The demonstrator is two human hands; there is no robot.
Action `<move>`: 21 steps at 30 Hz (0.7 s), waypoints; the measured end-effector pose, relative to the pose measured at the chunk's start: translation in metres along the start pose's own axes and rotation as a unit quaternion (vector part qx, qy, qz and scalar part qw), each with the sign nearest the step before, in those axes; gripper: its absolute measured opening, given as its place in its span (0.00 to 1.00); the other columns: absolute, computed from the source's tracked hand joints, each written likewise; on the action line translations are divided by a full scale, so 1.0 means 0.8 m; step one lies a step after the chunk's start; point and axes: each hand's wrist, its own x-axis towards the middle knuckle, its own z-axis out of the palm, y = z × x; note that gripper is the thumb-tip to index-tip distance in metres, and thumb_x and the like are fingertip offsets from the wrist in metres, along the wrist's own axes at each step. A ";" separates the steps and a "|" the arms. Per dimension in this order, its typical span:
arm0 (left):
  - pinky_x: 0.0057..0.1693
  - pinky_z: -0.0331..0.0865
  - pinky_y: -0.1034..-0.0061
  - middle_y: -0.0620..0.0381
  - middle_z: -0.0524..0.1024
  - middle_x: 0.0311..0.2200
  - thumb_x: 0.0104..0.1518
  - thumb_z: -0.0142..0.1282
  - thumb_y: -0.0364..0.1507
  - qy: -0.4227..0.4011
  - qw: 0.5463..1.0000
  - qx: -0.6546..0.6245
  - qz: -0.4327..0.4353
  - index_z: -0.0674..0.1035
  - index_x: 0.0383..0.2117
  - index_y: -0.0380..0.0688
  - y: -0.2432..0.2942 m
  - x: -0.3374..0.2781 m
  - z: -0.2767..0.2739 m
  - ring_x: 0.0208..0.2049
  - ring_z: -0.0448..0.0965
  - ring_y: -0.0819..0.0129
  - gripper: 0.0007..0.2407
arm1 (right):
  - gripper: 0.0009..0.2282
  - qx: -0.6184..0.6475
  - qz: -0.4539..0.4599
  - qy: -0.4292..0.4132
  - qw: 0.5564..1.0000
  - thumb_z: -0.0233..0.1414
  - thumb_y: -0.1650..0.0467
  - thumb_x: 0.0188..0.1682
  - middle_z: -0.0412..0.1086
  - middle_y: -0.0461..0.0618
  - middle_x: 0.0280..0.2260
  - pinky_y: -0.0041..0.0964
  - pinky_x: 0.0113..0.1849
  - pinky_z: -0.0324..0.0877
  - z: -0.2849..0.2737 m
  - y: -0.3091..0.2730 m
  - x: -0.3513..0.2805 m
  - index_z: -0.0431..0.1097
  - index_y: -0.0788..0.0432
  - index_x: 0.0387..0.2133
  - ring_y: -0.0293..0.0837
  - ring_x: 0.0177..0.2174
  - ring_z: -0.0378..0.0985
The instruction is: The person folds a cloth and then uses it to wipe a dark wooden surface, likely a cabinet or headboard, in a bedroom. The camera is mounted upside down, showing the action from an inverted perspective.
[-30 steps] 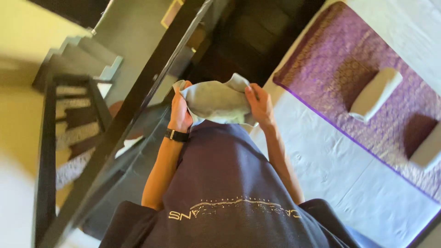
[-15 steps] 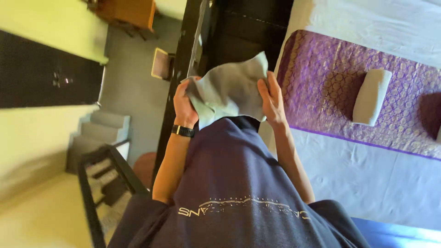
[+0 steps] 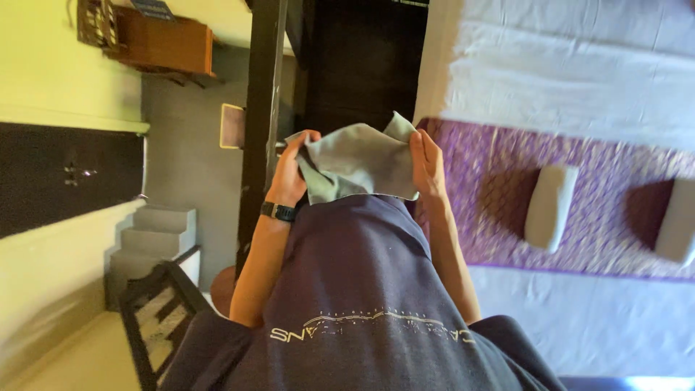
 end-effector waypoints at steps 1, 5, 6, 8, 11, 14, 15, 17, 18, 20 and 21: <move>0.49 0.72 0.76 0.60 0.80 0.31 0.69 0.48 0.36 0.012 1.000 -0.013 0.001 0.79 0.38 0.47 0.006 0.019 0.005 0.34 0.80 0.72 0.10 | 0.14 -0.001 -0.014 -0.017 1.000 0.44 0.62 0.63 0.60 0.37 0.23 0.27 0.30 0.58 -0.002 -0.007 0.030 0.68 0.52 0.29 0.34 0.26 0.60; 0.50 0.67 0.79 0.67 0.72 0.30 0.66 0.49 0.33 0.080 0.992 0.073 0.057 0.77 0.35 0.49 0.042 0.078 0.037 0.36 0.73 0.77 0.06 | 0.13 0.010 -0.043 -0.045 0.998 0.45 0.63 0.63 0.62 0.46 0.29 0.38 0.38 0.65 -0.004 -0.035 0.140 0.67 0.59 0.33 0.42 0.33 0.62; 0.51 0.67 0.79 0.65 0.72 0.31 0.66 0.48 0.31 0.090 0.987 0.097 0.090 0.76 0.35 0.48 0.061 0.081 0.054 0.36 0.73 0.76 0.05 | 0.12 -0.006 -0.061 -0.077 0.995 0.44 0.64 0.63 0.63 0.45 0.30 0.38 0.39 0.66 -0.005 -0.040 0.165 0.67 0.58 0.36 0.41 0.35 0.63; 0.52 0.67 0.79 0.63 0.71 0.32 0.66 0.46 0.29 0.105 0.979 0.124 0.123 0.76 0.36 0.47 0.088 0.097 0.058 0.37 0.73 0.76 0.05 | 0.11 -0.017 -0.079 -0.113 0.990 0.43 0.64 0.64 0.64 0.45 0.31 0.37 0.41 0.66 0.003 -0.050 0.206 0.68 0.57 0.39 0.39 0.37 0.64; 0.52 0.66 0.75 0.59 0.70 0.34 0.67 0.45 0.28 0.129 0.960 0.185 0.166 0.75 0.35 0.47 0.115 0.136 0.053 0.38 0.71 0.73 0.05 | 0.10 -0.042 -0.077 -0.148 0.985 0.48 0.68 0.59 0.63 0.51 0.34 0.49 0.43 0.67 0.014 -0.087 0.261 0.64 0.58 0.50 0.46 0.37 0.67; 0.52 0.67 0.75 0.61 0.67 0.33 0.68 0.42 0.25 0.149 0.948 0.205 0.195 0.74 0.41 0.45 0.154 0.173 0.074 0.38 0.70 0.75 0.05 | 0.20 -0.037 -0.117 -0.189 0.974 0.53 0.69 0.55 0.67 0.69 0.49 0.58 0.54 0.65 0.030 -0.116 0.325 0.61 0.63 0.59 0.62 0.52 0.71; 0.52 0.65 0.77 0.62 0.67 0.33 0.67 0.43 0.24 0.192 0.934 0.221 0.206 0.74 0.39 0.47 0.166 0.189 0.075 0.39 0.69 0.75 0.05 | 0.20 -0.055 -0.118 -0.183 0.975 0.54 0.69 0.55 0.68 0.70 0.50 0.59 0.54 0.65 0.037 -0.112 0.347 0.62 0.63 0.59 0.65 0.53 0.71; 0.52 0.63 0.79 0.64 0.67 0.33 0.65 0.44 0.23 0.235 0.918 0.237 0.216 0.75 0.37 0.49 0.188 0.223 0.068 0.39 0.68 0.75 0.05 | 0.21 -0.073 -0.118 -0.176 0.974 0.55 0.70 0.54 0.69 0.71 0.51 0.61 0.54 0.65 0.051 -0.109 0.390 0.63 0.64 0.60 0.69 0.54 0.70; 0.51 0.63 0.76 0.63 0.69 0.32 0.65 0.45 0.24 0.255 0.913 0.225 0.226 0.76 0.37 0.49 0.198 0.242 0.058 0.38 0.69 0.74 0.06 | 0.20 -0.073 -0.105 -0.175 0.976 0.55 0.69 0.54 0.71 0.65 0.50 0.57 0.54 0.66 0.056 -0.110 0.413 0.64 0.60 0.59 0.62 0.53 0.72; 0.51 0.63 0.74 0.62 0.71 0.31 0.65 0.45 0.24 0.269 0.909 0.211 0.240 0.77 0.36 0.49 0.230 0.283 0.051 0.37 0.69 0.73 0.06 | 0.19 -0.075 -0.098 -0.168 0.978 0.56 0.67 0.54 0.73 0.58 0.50 0.53 0.54 0.68 0.071 -0.124 0.468 0.66 0.56 0.59 0.55 0.53 0.74; 0.51 0.62 0.75 0.62 0.70 0.32 0.66 0.45 0.25 0.277 0.906 0.208 0.242 0.76 0.37 0.49 0.248 0.296 0.051 0.38 0.68 0.73 0.05 | 0.18 -0.079 -0.112 -0.156 0.978 0.56 0.68 0.55 0.73 0.59 0.50 0.54 0.54 0.67 0.079 -0.132 0.493 0.67 0.57 0.58 0.58 0.54 0.73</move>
